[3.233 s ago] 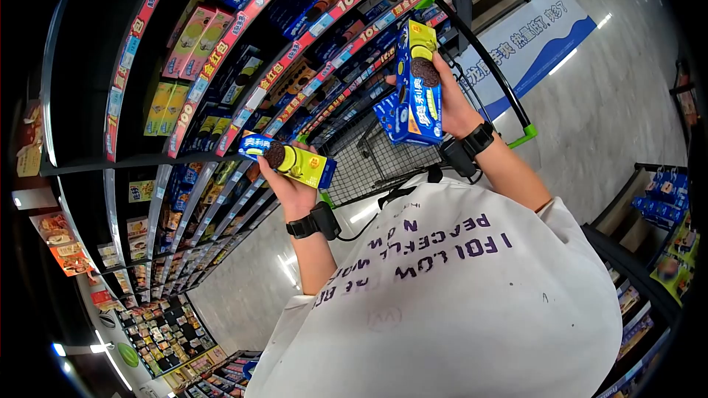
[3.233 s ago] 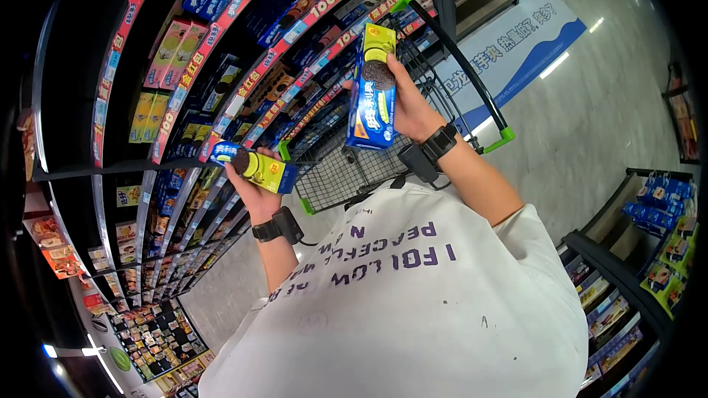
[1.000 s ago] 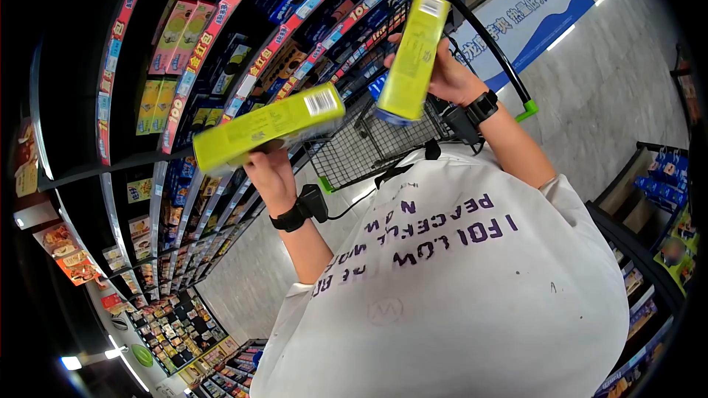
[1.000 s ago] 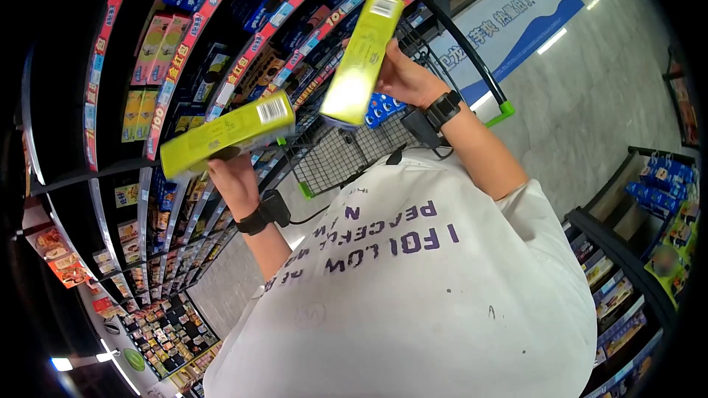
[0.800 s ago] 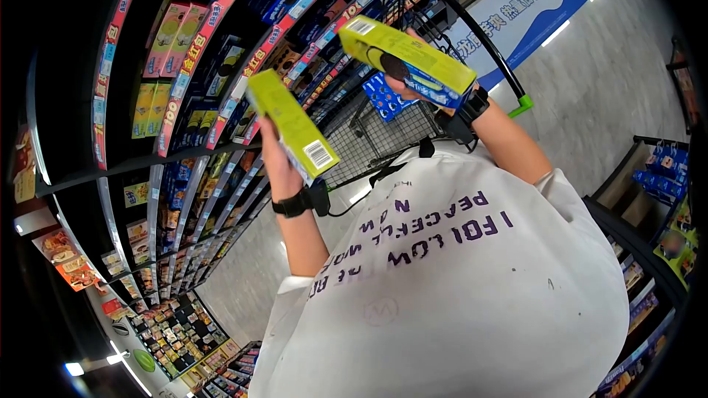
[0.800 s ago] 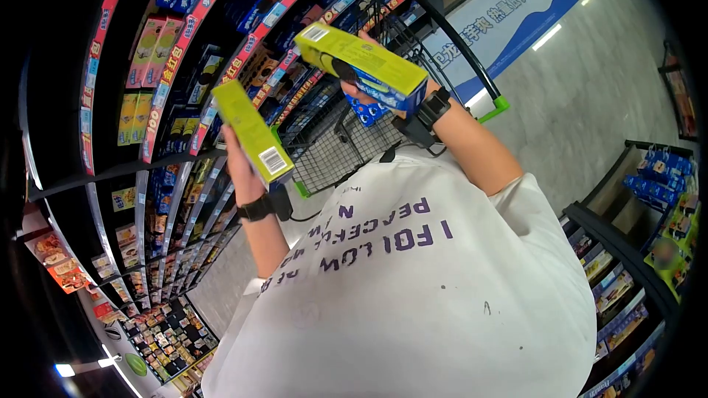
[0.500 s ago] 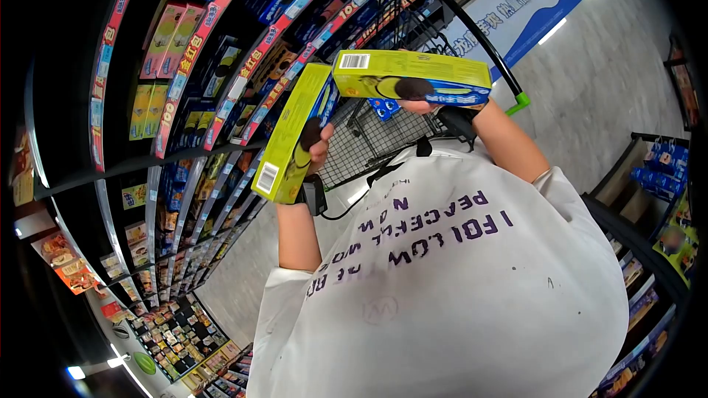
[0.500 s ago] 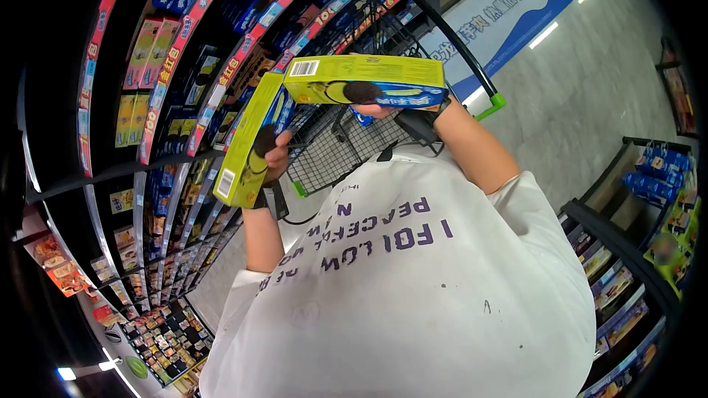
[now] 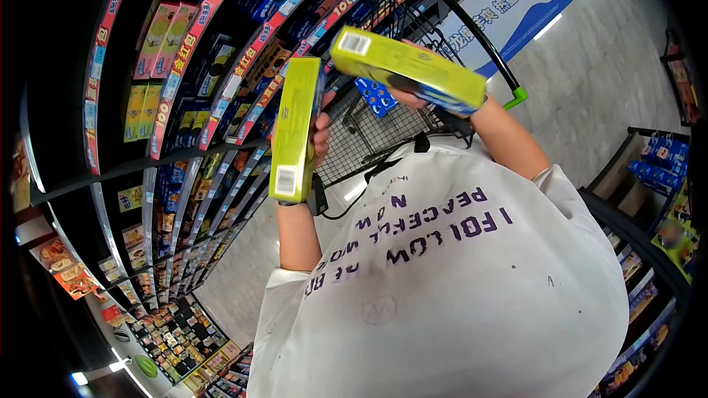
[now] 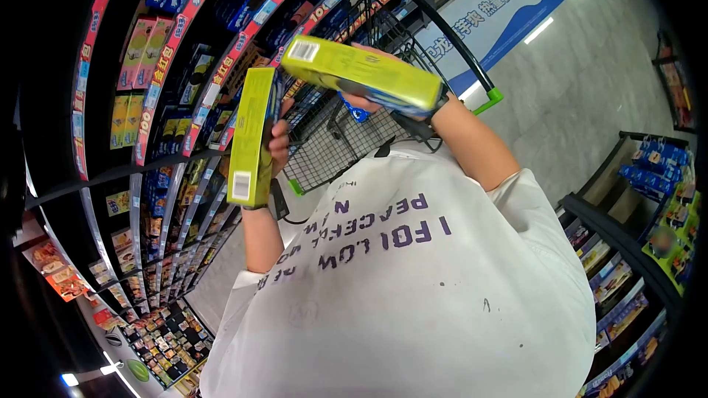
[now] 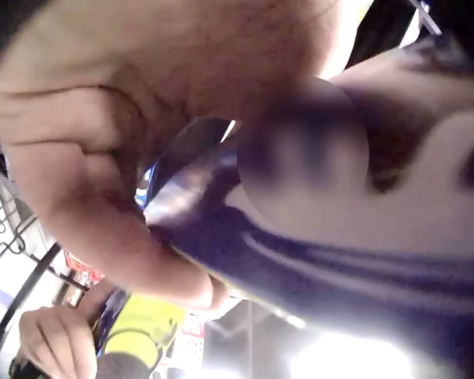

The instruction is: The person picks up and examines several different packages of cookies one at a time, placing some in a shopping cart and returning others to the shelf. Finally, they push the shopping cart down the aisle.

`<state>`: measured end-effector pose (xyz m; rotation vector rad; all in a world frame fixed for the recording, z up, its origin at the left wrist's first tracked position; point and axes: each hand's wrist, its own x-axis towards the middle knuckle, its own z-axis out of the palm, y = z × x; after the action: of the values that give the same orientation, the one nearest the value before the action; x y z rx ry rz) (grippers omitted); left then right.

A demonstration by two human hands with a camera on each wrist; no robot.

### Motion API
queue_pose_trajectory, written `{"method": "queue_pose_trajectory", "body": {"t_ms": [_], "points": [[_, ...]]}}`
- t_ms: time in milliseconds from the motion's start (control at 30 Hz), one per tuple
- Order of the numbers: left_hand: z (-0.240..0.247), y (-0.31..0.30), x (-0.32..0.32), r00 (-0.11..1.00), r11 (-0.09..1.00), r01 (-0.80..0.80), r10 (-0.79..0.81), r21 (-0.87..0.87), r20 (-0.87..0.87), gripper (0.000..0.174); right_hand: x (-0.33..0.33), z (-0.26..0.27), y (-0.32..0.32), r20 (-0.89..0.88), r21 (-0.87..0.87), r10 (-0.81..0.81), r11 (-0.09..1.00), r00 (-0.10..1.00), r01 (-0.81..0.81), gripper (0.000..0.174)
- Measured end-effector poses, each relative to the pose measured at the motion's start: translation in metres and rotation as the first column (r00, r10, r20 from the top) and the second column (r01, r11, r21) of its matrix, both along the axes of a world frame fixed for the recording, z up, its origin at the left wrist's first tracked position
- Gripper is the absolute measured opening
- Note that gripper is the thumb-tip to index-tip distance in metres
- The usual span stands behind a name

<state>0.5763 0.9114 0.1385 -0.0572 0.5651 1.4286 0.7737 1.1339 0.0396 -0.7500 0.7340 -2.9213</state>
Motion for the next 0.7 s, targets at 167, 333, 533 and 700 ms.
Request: {"method": "queue_pose_trajectory", "body": {"t_ms": [167,333,533,700], "points": [[-0.003,0.013,0.01,0.833,0.92,-0.388,0.325,-0.055,-0.448,0.062,-0.006,0.027,-0.009,0.566,0.074,-0.375,0.91,0.734,0.407,0.049],[-0.012,0.011,0.011,0.806,0.914,-0.402,0.381,0.054,-0.453,0.052,-0.01,0.03,-0.012,0.653,0.168,-0.428,0.886,0.624,0.432,0.042],[-0.024,-0.002,0.002,0.695,0.823,-0.565,0.513,0.059,-0.504,0.043,-0.007,0.016,-0.001,0.647,0.294,-0.538,0.83,0.541,0.475,0.042],[-0.023,-0.01,0.001,0.544,0.723,-0.653,0.656,0.227,-0.524,0.047,-0.007,0.015,-0.002,0.602,0.346,-0.59,0.8,0.538,0.49,0.035]]}}
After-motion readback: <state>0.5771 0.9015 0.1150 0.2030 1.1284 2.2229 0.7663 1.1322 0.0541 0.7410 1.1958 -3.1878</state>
